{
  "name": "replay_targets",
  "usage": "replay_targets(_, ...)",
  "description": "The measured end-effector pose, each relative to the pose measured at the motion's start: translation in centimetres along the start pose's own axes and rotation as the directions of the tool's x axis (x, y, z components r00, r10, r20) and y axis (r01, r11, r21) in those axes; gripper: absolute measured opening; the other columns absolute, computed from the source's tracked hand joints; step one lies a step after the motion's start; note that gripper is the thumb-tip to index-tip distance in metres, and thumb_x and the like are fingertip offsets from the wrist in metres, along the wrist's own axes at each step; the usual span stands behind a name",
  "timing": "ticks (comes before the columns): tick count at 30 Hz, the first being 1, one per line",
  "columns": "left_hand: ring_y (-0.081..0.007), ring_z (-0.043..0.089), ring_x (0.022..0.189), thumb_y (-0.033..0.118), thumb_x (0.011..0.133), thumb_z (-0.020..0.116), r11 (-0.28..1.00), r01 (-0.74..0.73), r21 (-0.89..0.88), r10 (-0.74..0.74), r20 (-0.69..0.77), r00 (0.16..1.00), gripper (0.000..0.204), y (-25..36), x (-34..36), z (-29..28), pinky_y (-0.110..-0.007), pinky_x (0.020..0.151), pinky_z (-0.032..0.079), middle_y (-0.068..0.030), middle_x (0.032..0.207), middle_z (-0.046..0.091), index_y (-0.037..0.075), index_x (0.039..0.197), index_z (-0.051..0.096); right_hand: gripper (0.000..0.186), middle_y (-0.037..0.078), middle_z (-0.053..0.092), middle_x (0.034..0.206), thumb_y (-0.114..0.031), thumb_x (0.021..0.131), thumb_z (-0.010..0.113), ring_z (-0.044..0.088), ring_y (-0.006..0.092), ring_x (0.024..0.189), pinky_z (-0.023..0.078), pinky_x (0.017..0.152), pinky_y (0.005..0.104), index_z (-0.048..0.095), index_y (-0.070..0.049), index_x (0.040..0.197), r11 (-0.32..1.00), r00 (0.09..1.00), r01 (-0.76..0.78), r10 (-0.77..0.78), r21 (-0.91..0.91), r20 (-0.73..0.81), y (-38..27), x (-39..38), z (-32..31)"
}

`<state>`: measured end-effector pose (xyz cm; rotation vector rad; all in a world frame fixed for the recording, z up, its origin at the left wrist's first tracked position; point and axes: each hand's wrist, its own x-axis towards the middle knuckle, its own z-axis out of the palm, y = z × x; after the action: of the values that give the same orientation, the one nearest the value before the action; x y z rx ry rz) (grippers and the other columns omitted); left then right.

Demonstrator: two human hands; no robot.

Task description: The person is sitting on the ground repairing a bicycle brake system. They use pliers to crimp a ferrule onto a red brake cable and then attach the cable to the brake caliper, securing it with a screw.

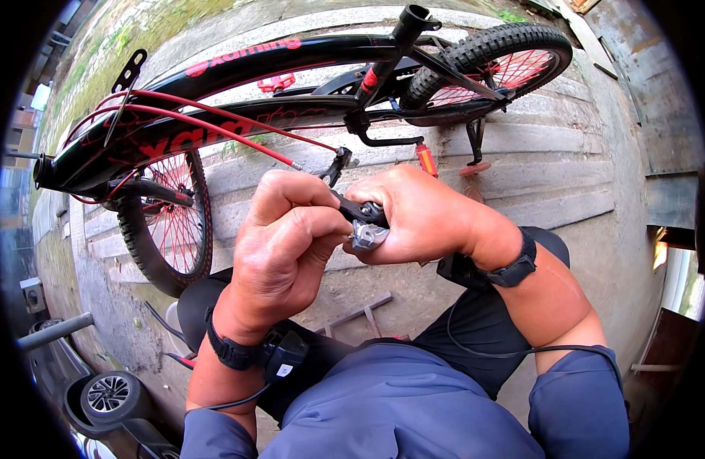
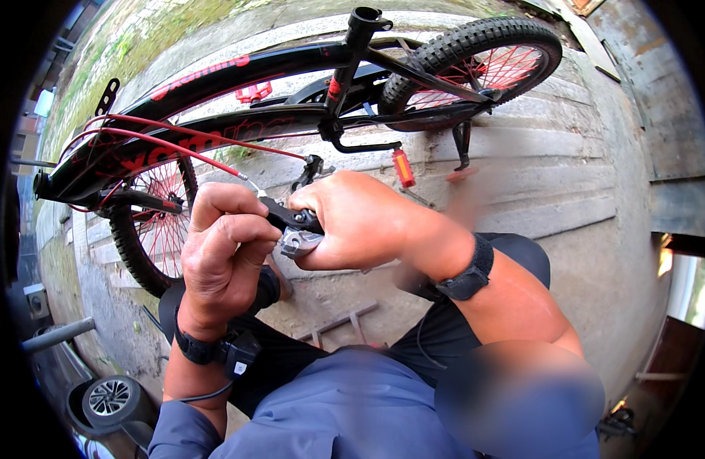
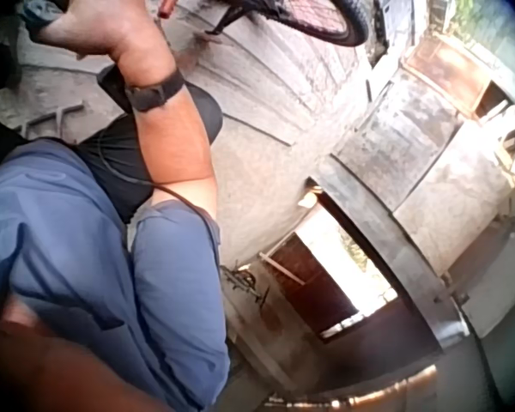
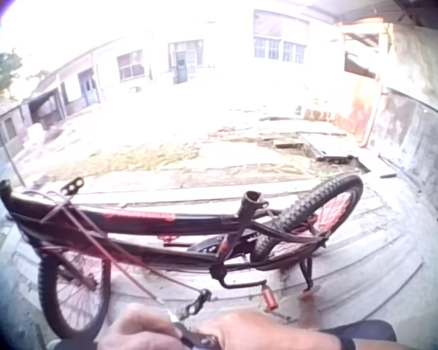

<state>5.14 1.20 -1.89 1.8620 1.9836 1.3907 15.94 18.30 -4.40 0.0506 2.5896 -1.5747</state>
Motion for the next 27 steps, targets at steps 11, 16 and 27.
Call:
replay_targets(11, -0.023, 0.057, 0.082, -0.005, 0.072, 0.075, 0.999, 0.032, -0.029, -0.031, 0.009, 0.999, 0.02, -0.1, 0.0, 0.2, -0.031, 0.068, 0.049, -0.0097, 0.092, 0.057, 0.004, 0.087, 0.065, 0.051, 0.01, 0.058, 0.074, -0.039, 0.065, 0.085, 0.054, 0.0214, 0.067, 0.044, 0.062, 0.035, 0.057, -0.001, 0.082, 0.993, 0.983, -0.062, 0.043, 0.099, 0.18, 0.1, -0.2, -0.8)
replay_targets(16, -0.0219, 0.057, 0.082, -0.006, 0.072, 0.074, 0.997, 0.055, -0.059, -0.055, 0.002, 0.998, 0.02, 0.0, 0.0, 0.2, -0.03, 0.067, 0.049, -0.0086, 0.093, 0.057, 0.004, 0.086, 0.065, 0.062, 0.009, 0.056, 0.078, -0.052, 0.069, 0.082, 0.054, 0.0193, 0.069, 0.043, 0.063, 0.0357, 0.058, 0.001, 0.089, 0.937, 0.969, -0.048, -0.042, 0.347, 0.245, 1.7, -0.6, -0.8)
replay_targets(27, -0.0208, 0.056, 0.082, -0.007, 0.075, 0.071, 0.995, 0.073, -0.069, -0.074, -0.004, 0.997, 0.018, -0.4, -0.1, -0.1, -0.029, 0.069, 0.048, -0.0088, 0.092, 0.056, 0.004, 0.087, 0.064, 0.037, 0.0, 0.058, 0.079, -0.037, 0.097, 0.055, 0.053, 0.0061, 0.067, 0.04, 0.053, 0.0214, 0.061, -0.003, 0.108, 0.726, 0.95, -0.245, 0.05, 0.642, 0.307, 1.2, -1.1, -1.2)
